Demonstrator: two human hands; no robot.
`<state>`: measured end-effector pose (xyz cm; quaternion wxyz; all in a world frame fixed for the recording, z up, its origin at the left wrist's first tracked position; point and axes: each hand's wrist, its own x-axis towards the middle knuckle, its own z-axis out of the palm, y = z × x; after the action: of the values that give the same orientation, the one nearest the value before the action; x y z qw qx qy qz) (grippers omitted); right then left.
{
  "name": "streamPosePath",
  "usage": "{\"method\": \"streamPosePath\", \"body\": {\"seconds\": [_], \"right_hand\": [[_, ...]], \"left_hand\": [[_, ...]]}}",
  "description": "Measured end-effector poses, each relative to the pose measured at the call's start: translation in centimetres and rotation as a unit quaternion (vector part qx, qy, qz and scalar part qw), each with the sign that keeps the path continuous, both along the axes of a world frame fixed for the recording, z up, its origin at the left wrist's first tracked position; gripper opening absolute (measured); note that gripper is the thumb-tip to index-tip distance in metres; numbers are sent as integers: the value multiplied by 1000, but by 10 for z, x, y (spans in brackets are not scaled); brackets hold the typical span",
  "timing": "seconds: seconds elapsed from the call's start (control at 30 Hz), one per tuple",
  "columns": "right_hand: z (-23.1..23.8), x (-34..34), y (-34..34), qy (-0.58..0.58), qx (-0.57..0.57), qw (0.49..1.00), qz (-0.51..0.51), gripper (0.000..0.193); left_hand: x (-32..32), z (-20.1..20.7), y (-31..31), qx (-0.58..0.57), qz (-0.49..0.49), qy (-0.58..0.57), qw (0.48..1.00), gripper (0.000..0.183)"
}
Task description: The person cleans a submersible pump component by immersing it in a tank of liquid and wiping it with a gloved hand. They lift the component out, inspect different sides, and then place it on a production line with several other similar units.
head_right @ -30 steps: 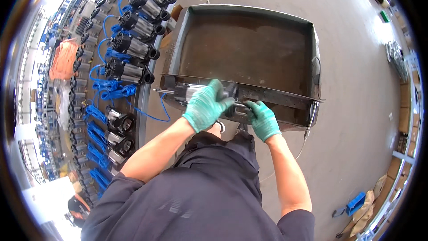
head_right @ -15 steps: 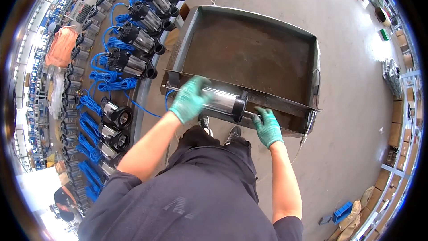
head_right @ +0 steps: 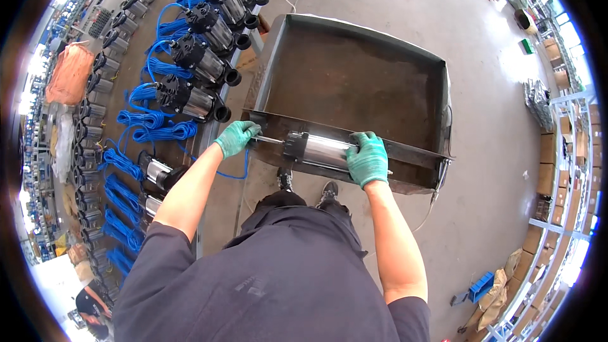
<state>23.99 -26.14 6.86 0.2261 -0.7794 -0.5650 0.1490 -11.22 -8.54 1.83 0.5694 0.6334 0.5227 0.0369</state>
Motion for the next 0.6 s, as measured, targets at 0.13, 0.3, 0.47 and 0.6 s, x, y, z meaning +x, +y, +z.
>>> {"method": "streamPosePath", "body": {"seconds": [0.13, 0.3, 0.47, 0.6], "right_hand": [[2, -5, 1, 4, -1, 1000, 1, 21], [3, -4, -2, 9, -4, 1000, -14, 20], [4, -6, 0, 11, -2, 1000, -12, 20], [5, -6, 1, 9, -7, 1000, -10, 20]], "left_hand": [[-1, -29, 10, -80, 34, 42, 995, 38], [-8, -3, -13, 173, -58, -21, 983, 32], [-33, 9, 3, 473, -353, 7, 807, 43], [-30, 4, 9, 245, -250, -50, 935, 35]]}}
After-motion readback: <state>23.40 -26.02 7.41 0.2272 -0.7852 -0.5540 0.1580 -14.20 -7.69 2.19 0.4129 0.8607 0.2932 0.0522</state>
